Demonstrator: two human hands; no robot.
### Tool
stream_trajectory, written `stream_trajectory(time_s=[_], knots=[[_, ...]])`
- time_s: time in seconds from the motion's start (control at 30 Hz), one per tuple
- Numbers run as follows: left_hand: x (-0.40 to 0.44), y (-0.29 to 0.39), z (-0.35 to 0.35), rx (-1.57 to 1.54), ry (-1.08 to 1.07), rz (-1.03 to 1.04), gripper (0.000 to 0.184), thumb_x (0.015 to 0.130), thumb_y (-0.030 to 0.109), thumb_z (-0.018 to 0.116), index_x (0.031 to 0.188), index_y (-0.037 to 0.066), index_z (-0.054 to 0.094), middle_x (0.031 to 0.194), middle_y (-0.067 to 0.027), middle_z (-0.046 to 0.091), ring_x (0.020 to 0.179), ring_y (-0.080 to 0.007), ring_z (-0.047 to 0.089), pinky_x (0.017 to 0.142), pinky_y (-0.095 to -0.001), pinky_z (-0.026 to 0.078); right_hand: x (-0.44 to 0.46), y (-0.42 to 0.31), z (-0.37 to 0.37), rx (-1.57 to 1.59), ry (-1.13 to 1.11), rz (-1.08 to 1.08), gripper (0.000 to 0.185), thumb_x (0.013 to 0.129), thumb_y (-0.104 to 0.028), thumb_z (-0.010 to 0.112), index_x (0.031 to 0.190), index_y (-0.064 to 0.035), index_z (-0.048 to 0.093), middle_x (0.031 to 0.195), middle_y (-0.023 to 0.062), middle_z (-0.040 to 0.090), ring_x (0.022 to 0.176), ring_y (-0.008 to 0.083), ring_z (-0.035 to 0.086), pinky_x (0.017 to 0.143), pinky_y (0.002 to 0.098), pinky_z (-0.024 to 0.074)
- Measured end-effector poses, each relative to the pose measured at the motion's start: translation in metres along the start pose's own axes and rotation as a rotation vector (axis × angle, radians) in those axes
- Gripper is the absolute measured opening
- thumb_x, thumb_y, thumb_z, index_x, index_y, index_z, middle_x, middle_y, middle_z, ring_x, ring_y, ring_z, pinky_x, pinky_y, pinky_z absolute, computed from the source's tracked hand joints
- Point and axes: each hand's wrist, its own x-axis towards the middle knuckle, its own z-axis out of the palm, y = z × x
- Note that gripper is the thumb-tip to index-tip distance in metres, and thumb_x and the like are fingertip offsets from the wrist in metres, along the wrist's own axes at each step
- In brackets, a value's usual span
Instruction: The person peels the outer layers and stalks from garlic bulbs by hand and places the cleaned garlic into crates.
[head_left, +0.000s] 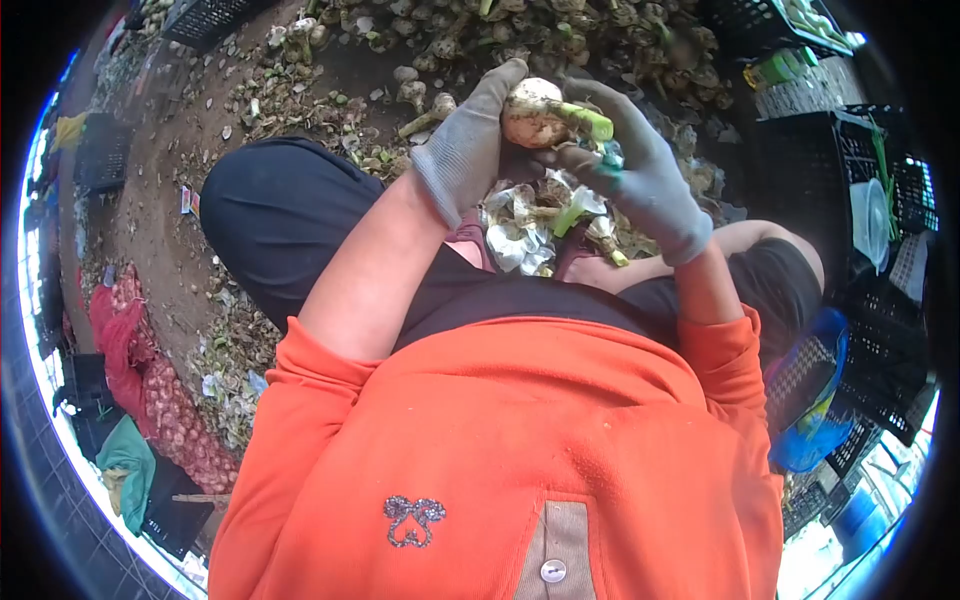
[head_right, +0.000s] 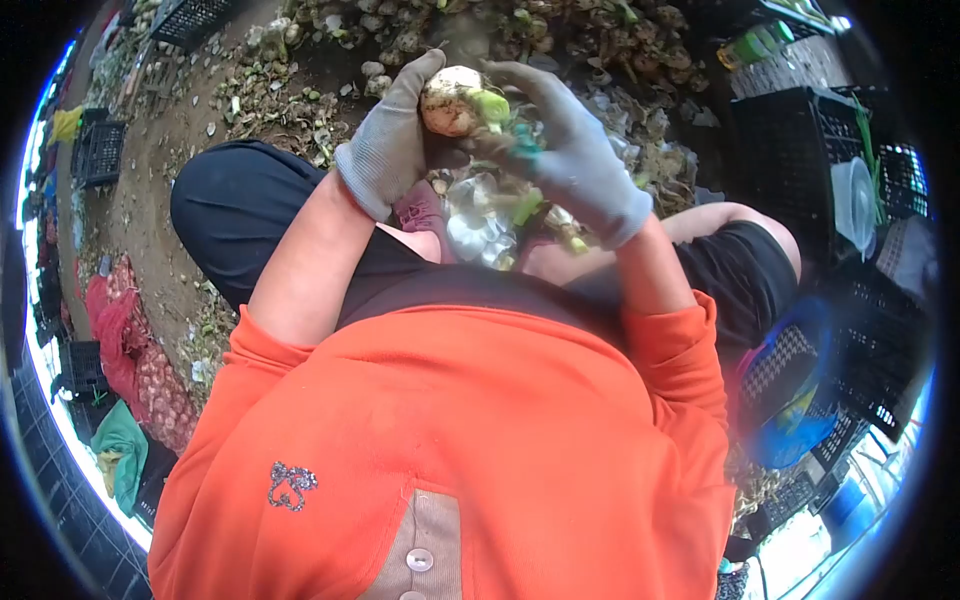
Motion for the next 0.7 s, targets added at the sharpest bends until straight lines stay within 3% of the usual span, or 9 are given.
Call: stream_trajectory(time_s=[0.1, 0.13, 0.23, 0.27, 0.37, 0.4, 0.5, 0.53, 0.7], knots=[[-0.004, -0.008, 0.015, 0.226, 0.062, 0.055, 0.050, 0.094, 0.057, 0.050, 0.110, 0.012, 0.066, 0.090, -0.0004, 0.070, 0.077, -0.0109, 0.067, 0.060, -0.0263, 0.055, -0.024, 0.015, -0.028, 0.163, 0.008, 0.193, 0.042, 0.092, -0.028, 0.067, 0.126, -0.0044, 0.059, 0.112, 0.0064, 0.063, 0.105, 0.0133, 0.058, 0.093, 0.0287, 0.0463], [0.001, -0.014, 0.013, 0.303, 0.012, 0.058, 0.051, 0.093, 0.057, 0.052, 0.110, 0.011, 0.068, 0.087, -0.0006, 0.069, 0.076, -0.0091, 0.065, 0.060, -0.0242, 0.053, -0.031, 0.018, -0.025, 0.178, 0.073, 0.146, 0.035, 0.095, -0.034, 0.062, 0.111, -0.0032, 0.066, 0.096, 0.0037, 0.065, 0.093, 0.0121, 0.058, 0.083, 0.0278, 0.0468], [0.004, -0.030, 0.028, 0.465, -0.025, 0.182, 0.049, 0.093, 0.055, 0.055, 0.108, 0.010, 0.069, 0.084, -0.0005, 0.067, 0.072, -0.0073, 0.062, 0.059, -0.0222, 0.050, -0.034, 0.016, -0.021, -0.034, -0.058, 0.211, 0.034, 0.096, -0.036, 0.062, 0.100, -0.0028, 0.068, 0.086, 0.0012, 0.063, 0.082, 0.0106, 0.055, 0.076, 0.0274, 0.0458], [0.001, -0.034, 0.032, 0.447, 0.007, 0.179, 0.047, 0.093, 0.054, 0.058, 0.105, 0.010, 0.070, 0.082, -0.0003, 0.065, 0.069, -0.0067, 0.060, 0.060, -0.0219, 0.048, -0.035, 0.025, -0.014, -0.027, -0.005, 0.128, 0.032, 0.095, -0.034, 0.064, 0.093, -0.0029, 0.068, 0.078, -0.0018, 0.060, 0.075, 0.0084, 0.051, 0.069, 0.0257, 0.0439], [-0.014, -0.024, 0.045, 0.511, 0.037, 0.173, 0.046, 0.093, 0.053, 0.058, 0.100, 0.009, 0.070, 0.079, 0.0004, 0.064, 0.066, -0.0075, 0.060, 0.062, -0.0215, 0.048, -0.040, 0.032, -0.014, 0.094, 0.011, 0.023, 0.028, 0.096, -0.031, 0.065, 0.095, -0.0033, 0.068, 0.077, -0.0036, 0.058, 0.073, 0.0063, 0.051, 0.066, 0.0226, 0.0428], [-0.009, -0.021, 0.037, 0.526, -0.067, 0.143, 0.045, 0.093, 0.053, 0.058, 0.102, 0.011, 0.069, 0.084, 0.0005, 0.065, 0.072, -0.0084, 0.062, 0.066, -0.0224, 0.050, -0.040, 0.025, -0.013, 0.160, 0.010, 0.054, 0.026, 0.097, -0.029, 0.064, 0.097, -0.0028, 0.068, 0.077, -0.0045, 0.058, 0.073, 0.0042, 0.050, 0.065, 0.0212, 0.0423], [-0.007, -0.030, 0.033, 0.308, -0.091, 0.158, 0.044, 0.093, 0.053, 0.058, 0.107, 0.012, 0.067, 0.092, -0.0001, 0.066, 0.081, -0.0095, 0.063, 0.069, -0.0242, 0.053, -0.043, 0.015, -0.013, 0.190, 0.018, 0.028, 0.027, 0.098, -0.028, 0.062, 0.099, -0.0021, 0.068, 0.078, -0.0053, 0.058, 0.074, 0.0035, 0.049, 0.066, 0.0211, 0.0425], [-0.007, -0.030, 0.034, 0.300, -0.093, 0.160, 0.047, 0.092, 0.054, 0.058, 0.113, 0.013, 0.064, 0.099, -0.0005, 0.066, 0.088, -0.0109, 0.064, 0.073, -0.0266, 0.054, -0.042, 0.019, -0.015, 0.182, 0.008, 0.043, 0.027, 0.099, -0.028, 0.061, 0.101, -0.0019, 0.068, 0.080, -0.0059, 0.057, 0.075, 0.0032, 0.049, 0.066, 0.0211, 0.0430], [0.002, -0.033, 0.028, 0.236, -0.148, 0.074, 0.049, 0.091, 0.057, 0.056, 0.114, 0.014, 0.063, 0.101, -0.0007, 0.066, 0.089, -0.0130, 0.064, 0.077, -0.0308, 0.055, -0.039, 0.025, -0.020, 0.071, 0.026, -0.015, 0.026, 0.099, -0.027, 0.061, 0.106, -0.0026, 0.067, 0.084, -0.0052, 0.059, 0.077, 0.0044, 0.051, 0.068, 0.0220, 0.0447]])
